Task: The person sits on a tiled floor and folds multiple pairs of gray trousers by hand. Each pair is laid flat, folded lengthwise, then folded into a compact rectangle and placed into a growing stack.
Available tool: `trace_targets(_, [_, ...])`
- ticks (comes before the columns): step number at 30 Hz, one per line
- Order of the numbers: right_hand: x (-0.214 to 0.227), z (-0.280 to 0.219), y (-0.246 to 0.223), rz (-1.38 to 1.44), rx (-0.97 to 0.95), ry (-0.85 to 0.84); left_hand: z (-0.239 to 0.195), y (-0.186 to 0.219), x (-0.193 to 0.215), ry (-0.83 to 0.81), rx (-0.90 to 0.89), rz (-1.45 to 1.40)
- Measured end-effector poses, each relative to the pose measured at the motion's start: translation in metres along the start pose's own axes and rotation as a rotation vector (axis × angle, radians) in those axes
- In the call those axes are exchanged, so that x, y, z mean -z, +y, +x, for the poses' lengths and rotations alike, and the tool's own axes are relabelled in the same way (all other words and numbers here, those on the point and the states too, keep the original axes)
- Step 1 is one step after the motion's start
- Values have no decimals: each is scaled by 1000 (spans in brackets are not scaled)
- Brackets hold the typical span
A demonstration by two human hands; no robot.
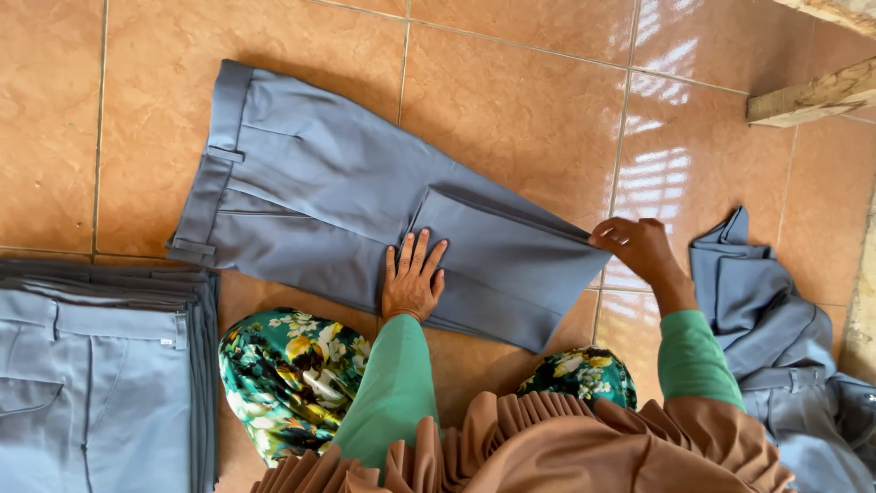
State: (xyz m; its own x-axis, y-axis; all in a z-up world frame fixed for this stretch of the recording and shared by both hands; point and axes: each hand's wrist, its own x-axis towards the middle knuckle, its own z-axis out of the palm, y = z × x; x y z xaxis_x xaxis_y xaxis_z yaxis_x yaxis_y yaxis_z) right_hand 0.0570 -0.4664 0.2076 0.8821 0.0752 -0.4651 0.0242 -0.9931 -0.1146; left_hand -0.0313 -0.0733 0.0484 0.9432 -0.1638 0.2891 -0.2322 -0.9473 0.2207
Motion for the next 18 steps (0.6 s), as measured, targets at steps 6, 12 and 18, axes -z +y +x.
trace_targets(6, [-100, 12, -11, 11, -7, 382, 1, -1, -3, 28, 7, 3])
trace_targets(12, [-194, -74, -113, 235, -244, 708, -4, -1, -10, -14, 33, 6])
trace_targets(18, [-213, -113, -66, 838, -610, 471, 2, 0, -3, -89, 40, -30])
